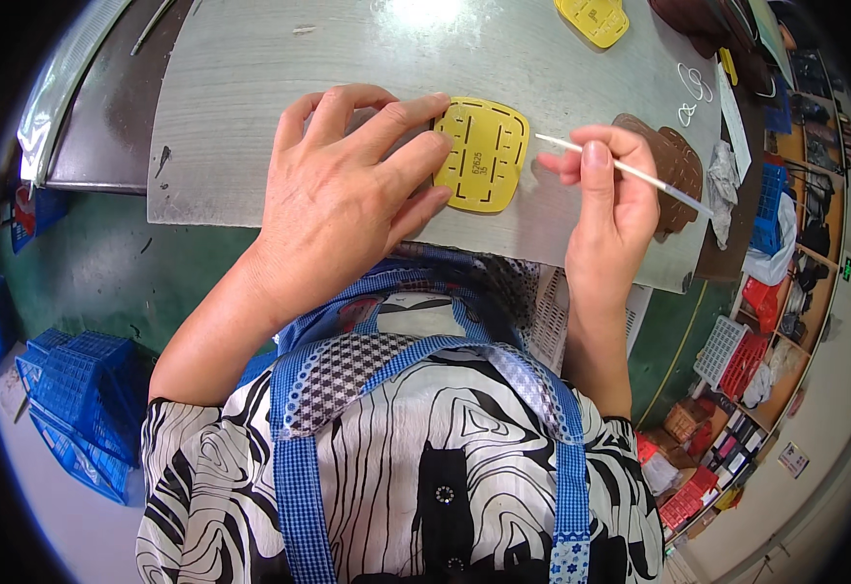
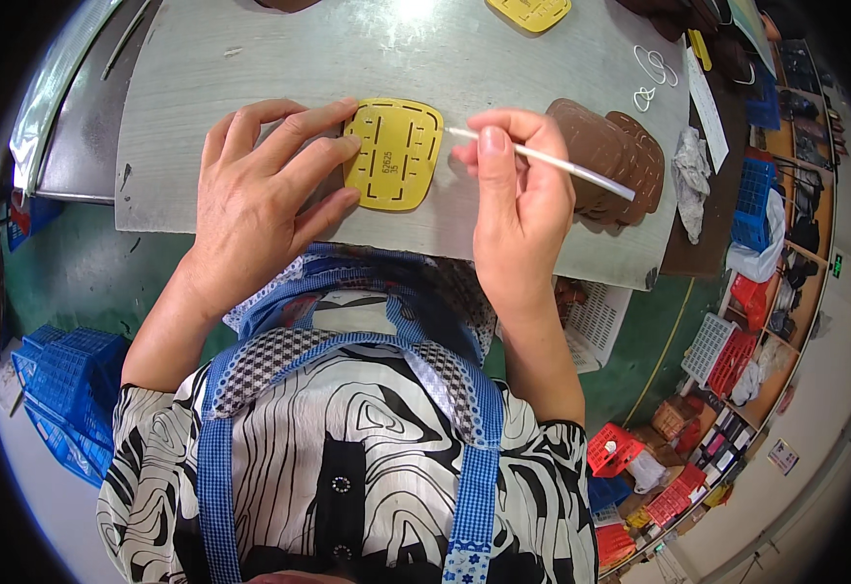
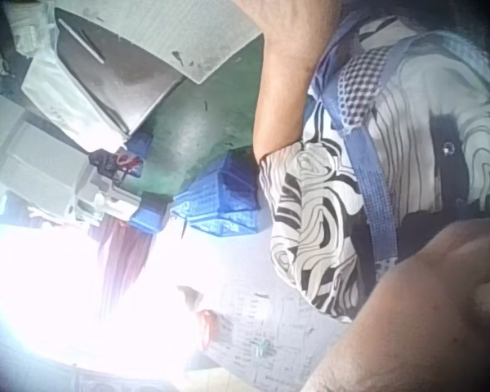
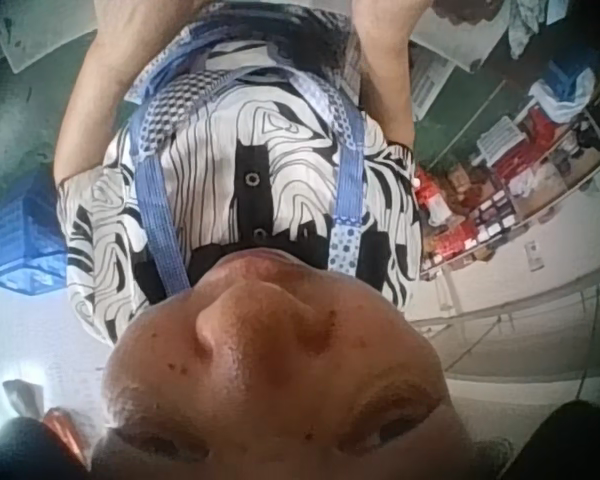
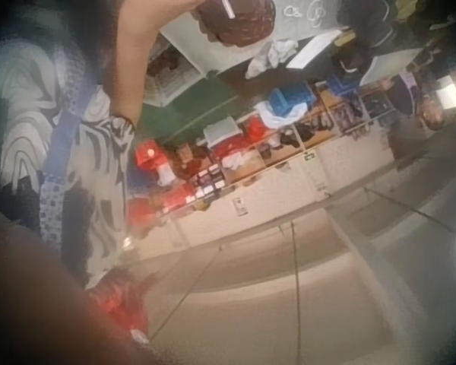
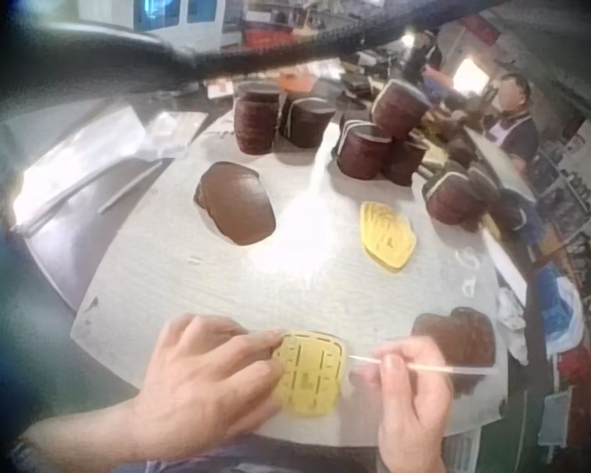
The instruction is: Marking leather shoe components using a yellow stencil and a silver-tipped marking pen.
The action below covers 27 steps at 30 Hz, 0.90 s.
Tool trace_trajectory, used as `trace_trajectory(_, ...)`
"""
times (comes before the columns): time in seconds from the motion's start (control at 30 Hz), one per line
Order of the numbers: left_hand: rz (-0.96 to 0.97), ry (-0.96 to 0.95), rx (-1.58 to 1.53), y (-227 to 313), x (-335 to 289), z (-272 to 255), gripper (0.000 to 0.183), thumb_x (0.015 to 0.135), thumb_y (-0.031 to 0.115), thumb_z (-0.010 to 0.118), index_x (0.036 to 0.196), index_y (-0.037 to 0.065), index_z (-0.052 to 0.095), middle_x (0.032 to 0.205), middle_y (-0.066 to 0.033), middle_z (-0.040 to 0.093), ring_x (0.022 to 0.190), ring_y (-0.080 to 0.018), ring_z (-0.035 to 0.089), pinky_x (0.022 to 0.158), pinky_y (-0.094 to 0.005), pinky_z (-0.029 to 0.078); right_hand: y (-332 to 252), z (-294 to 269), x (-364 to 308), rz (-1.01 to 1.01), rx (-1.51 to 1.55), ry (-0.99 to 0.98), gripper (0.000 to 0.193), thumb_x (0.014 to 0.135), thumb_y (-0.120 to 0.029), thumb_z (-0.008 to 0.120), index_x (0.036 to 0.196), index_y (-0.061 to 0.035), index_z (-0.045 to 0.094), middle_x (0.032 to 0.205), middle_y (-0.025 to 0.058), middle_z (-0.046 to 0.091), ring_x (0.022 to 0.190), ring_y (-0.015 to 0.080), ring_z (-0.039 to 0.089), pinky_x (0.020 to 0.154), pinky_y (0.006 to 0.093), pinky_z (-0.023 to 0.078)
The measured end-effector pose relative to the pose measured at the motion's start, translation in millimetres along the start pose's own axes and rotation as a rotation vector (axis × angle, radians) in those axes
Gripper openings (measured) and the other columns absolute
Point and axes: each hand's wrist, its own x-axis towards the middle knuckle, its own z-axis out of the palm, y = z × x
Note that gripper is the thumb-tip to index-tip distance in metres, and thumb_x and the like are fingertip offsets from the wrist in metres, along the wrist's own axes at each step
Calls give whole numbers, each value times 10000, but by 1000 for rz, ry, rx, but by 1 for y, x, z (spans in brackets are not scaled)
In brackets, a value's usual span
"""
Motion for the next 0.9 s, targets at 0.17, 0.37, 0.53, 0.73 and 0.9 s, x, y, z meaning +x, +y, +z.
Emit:
trace_trajectory(0.17, -5, 17, -17, 0, 0, 1, 321, 849, 322, 771, 1121, 162, 715, 1365, 38, 653, 1213, -265, 559, 1051, -438, 403, -3, 15, 5, -155, -133, -184, 215, 1070, -152, 585, 977, 4, 700, 845, 78, 685, 757, 157, 659, 699, 289, 517)
trace_trajectory(0.37, 0, 17, -21, -1, 1, 1, 326, 835, 317, 779, 1121, 175, 716, 1356, 52, 656, 1200, -263, 565, 1040, -441, 413, -2, 35, 16, -313, -473, -224, 153, 1014, -154, 633, 951, -29, 695, 852, 135, 682, 771, 332, 655, 688, 412, 516)
trace_trajectory(0.53, -16, 31, -23, 1, 1, 2, 316, 832, 313, 782, 1109, 174, 716, 1355, 55, 657, 1202, -261, 569, 1038, -440, 418, -5, 32, 5, -372, -554, -235, 117, 1000, -125, 639, 945, -27, 675, 849, 132, 666, 773, 345, 641, 678, 425, 508)
trace_trajectory(0.73, -1, 40, -3, 0, -1, 2, 308, 834, 311, 782, 1092, 158, 713, 1359, 49, 655, 1207, -258, 570, 1038, -444, 421, -15, 20, -20, -288, -513, -333, 105, 1000, -107, 636, 958, -15, 664, 824, 134, 643, 746, 335, 631, 660, 423, 495)
trace_trajectory(0.9, -2, 26, -20, 2, 0, 2, 303, 835, 310, 783, 1084, 154, 707, 1359, 42, 650, 1211, -261, 565, 1041, -449, 419, -5, 24, 1, -180, -375, -246, 200, 1054, -144, 583, 967, 1, 690, 799, 134, 665, 714, 295, 657, 668, 389, 508)
